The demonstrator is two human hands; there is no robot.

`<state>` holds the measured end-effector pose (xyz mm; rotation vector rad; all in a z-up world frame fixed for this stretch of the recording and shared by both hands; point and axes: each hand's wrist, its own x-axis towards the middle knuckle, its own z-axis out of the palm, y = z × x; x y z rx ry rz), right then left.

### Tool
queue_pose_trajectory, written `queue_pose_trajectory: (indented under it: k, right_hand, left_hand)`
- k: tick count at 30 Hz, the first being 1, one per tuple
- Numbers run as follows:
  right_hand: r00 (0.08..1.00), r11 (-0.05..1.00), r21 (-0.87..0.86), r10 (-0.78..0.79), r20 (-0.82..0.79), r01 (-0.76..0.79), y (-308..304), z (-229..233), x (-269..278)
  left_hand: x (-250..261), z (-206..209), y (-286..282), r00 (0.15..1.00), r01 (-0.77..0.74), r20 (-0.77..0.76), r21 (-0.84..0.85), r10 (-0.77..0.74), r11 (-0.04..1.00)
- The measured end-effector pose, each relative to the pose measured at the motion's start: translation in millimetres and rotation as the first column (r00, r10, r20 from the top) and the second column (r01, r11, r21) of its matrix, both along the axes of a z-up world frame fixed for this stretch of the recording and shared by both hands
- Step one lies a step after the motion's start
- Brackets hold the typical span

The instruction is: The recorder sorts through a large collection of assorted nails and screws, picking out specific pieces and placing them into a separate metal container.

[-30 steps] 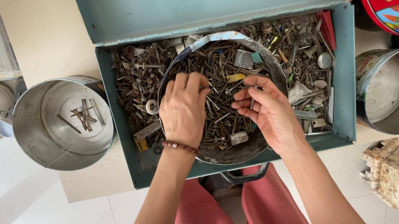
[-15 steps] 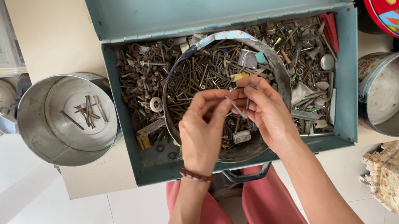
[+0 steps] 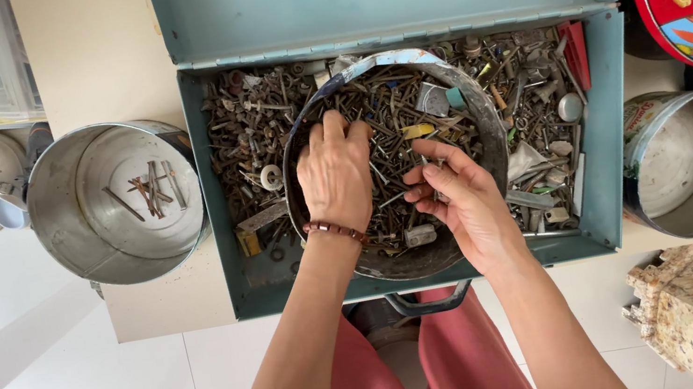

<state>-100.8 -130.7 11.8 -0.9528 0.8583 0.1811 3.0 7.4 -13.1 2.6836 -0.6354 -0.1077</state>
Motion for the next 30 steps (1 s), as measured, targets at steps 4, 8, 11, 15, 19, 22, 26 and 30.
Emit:
queue_pose_trajectory:
  k: [4,8,11,15,19,22,26,30]
  right_hand:
    - [1.0,1.0,0.0,0.009,0.001,-0.009,-3,-6,-4]
    - [1.0,1.0,0.006,0.0,0.011,0.0,-5,-9,-6]
    - [1.0,1.0,-0.001,-0.013,0.011,0.013,-7,-9,-7]
    - [0.999,0.999,-0.003,-0.047,0.016,0.047,-10,-9,-8]
    - [0.997,0.997,0.011,-0.076,0.021,0.076,-11,-10,-9]
    - [0.996,0.997,0.018,-0.078,0.035,0.077,-9,-13,-7]
    - [0.996,0.997,0.025,-0.075,0.055,0.073,-5,-10,-2]
    - [0.994,0.997,0.015,-0.074,0.076,0.074,-4,-6,6]
  left_hand:
    - [3,-2,-12,0.996,0.042,0.076,0.158,-0.055,0.987]
    - [9,-4,-13,0.984,0.142,0.075,0.22,-0.162,0.965]
    - [11,-15,-8,0.967,0.208,0.099,0.232,-0.236,0.95]
    - [12,-18,-6,0.967,0.209,0.121,0.131,-0.225,0.969]
    - [7,-2,-2,0.974,0.186,0.107,0.139,-0.202,0.973]
    - [3,10,3,0.985,0.142,0.08,0.12,-0.152,0.982]
    - [-3,25,4,0.987,0.006,0.16,0.074,-0.018,0.997]
    - [-5,37,5,0.991,-0.058,0.118,-0.077,0.066,0.995]
